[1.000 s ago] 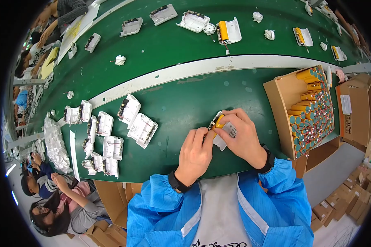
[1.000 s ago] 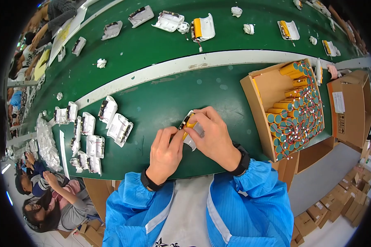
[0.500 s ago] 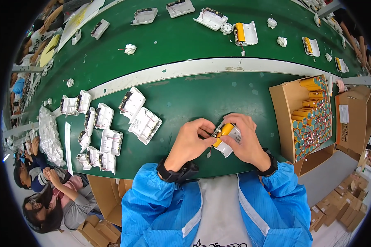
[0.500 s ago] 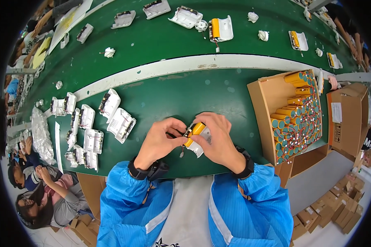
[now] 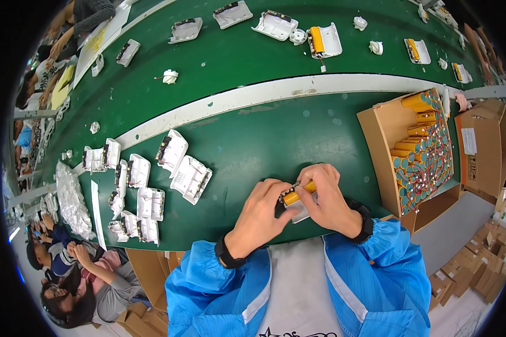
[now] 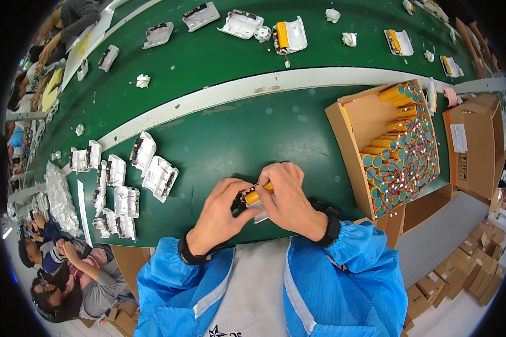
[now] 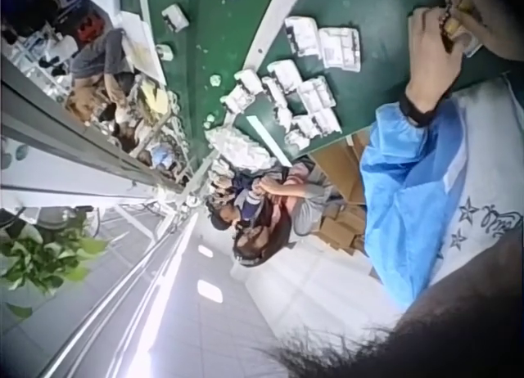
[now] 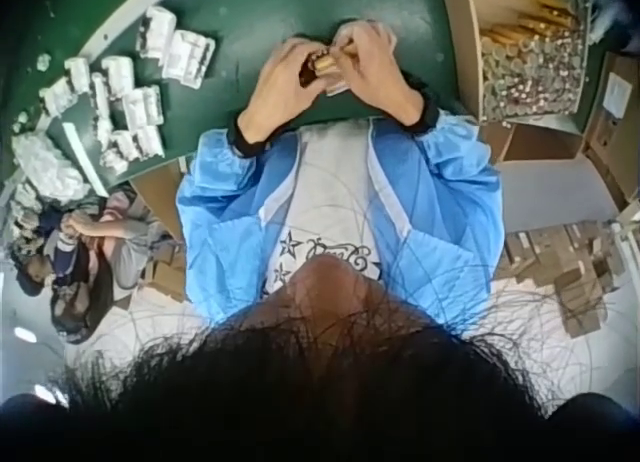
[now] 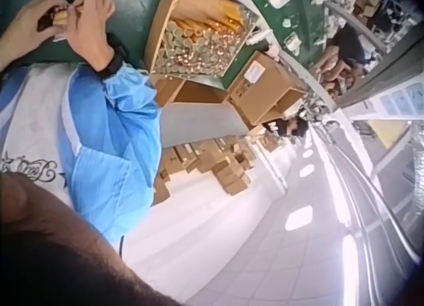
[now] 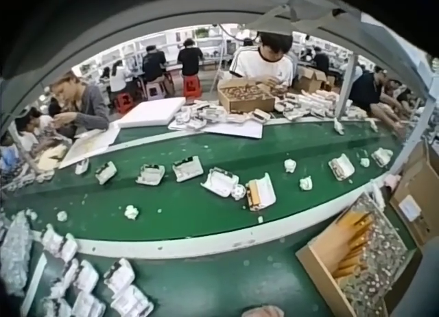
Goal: The person picks up a battery from a box, inserts it into a white plastic housing, and uses a small tool to press the wires into place. They then set the assembled unit on the green workbench and reach for another battery.
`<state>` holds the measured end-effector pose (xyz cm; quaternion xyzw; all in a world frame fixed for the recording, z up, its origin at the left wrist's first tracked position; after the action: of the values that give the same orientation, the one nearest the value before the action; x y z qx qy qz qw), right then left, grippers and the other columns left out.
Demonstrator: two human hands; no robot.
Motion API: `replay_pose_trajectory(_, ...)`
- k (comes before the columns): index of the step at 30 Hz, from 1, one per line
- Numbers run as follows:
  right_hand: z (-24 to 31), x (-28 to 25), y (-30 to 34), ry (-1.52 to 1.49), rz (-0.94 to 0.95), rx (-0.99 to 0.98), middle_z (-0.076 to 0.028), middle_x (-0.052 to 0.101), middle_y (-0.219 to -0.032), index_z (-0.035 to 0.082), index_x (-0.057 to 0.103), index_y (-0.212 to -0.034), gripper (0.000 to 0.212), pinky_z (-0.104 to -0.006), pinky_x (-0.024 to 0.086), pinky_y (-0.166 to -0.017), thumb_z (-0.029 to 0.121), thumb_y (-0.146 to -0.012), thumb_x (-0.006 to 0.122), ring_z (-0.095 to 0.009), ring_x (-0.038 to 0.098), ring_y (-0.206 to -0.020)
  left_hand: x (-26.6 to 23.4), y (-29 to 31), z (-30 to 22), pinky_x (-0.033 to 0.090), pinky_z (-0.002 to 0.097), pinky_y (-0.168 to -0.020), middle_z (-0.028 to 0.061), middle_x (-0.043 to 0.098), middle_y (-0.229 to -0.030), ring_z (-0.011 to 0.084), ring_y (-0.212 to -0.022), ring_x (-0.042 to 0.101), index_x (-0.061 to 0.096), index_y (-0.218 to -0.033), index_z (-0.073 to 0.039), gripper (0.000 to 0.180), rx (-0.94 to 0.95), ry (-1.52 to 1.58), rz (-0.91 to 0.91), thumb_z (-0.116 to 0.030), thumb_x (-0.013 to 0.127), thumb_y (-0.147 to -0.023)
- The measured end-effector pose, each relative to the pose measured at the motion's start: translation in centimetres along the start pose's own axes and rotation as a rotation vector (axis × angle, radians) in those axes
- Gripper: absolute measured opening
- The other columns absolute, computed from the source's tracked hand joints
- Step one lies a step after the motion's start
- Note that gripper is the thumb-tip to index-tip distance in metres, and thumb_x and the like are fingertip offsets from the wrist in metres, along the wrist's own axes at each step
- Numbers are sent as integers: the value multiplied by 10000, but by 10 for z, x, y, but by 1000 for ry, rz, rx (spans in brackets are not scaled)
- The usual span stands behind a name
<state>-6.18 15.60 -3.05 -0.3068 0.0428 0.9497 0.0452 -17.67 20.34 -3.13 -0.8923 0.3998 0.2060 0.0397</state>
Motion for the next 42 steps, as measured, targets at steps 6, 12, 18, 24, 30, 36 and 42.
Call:
replay_pose_trajectory(6,1,0,5,23,-29,-7,-87,593,-1083,72,537,-1038,221,-417,316,-966,16,-853,646,-291,507,-1036,8,-1,-2,487,426,-897,184,566,-1138,382,-1064,555,590,-1176,32,644,-43,-92,61,-179,895,-650)
replay_pose_trajectory(12,6,-11,8,8,-4,-10,-109,594,-1189,60,561,-1157,327,-425,325,-1022,5,-845,642,-310,513,-1126,21,-5,-11,463,416,-873,171,526,-1087,355,-995,520,581,-1137,50,699,29,-246,88,-244,902,-589)
replay_pose_trajectory(18,28,-77,21,27,-95,32,-131,596,-1270,45,602,-1201,377,-425,393,-1031,-23,-831,630,-332,522,-1176,-14,-23,-20,470,430,-863,181,533,-1045,363,-978,532,589,-1106,53,671,74,-382,-66,-219,887,-570)
replay_pose_trajectory(24,40,-177,34,228,-164,126,-163,653,-1114,12,637,-1101,282,-407,436,-984,-7,-821,667,-339,567,-1115,-82,-89,-16,468,436,-874,191,557,-1056,371,-1012,543,610,-1060,59,636,91,-610,-261,-262,883,-584)
replay_pose_trajectory(30,-7,-237,25,571,-237,158,-161,661,-1060,15,656,-1083,311,-436,441,-950,115,-803,750,-347,547,-1079,-163,-167,26,474,450,-909,187,582,-1079,366,-1036,555,637,-1081,64,690,-68,-765,-433,-400,867,-626)
replay_pose_trajectory(36,-40,-221,10,854,-139,149,-114,668,-965,47,723,-992,295,-430,395,-926,232,-774,796,-335,522,-983,-186,-205,59,478,435,-943,181,605,-1114,356,-1075,562,652,-1111,65,764,-143,-799,-442,-500,854,-639)
replay_pose_trajectory(42,-65,-213,-2,854,63,238,-64,660,-887,50,737,-875,244,-410,373,-928,268,-777,788,-299,524,-944,-199,-220,69,456,479,-958,185,602,-1213,362,-1145,542,676,-1137,-22,712,-292,-743,-330,-509,863,-652)
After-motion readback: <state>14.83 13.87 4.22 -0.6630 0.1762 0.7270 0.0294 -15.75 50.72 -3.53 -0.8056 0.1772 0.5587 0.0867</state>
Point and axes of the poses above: each hand's wrist, its own y-axis away from the middle knuckle, its own x-axis out of the palm, z = x × y, the point moved 10 cm from there along -y, towards the middle knuckle
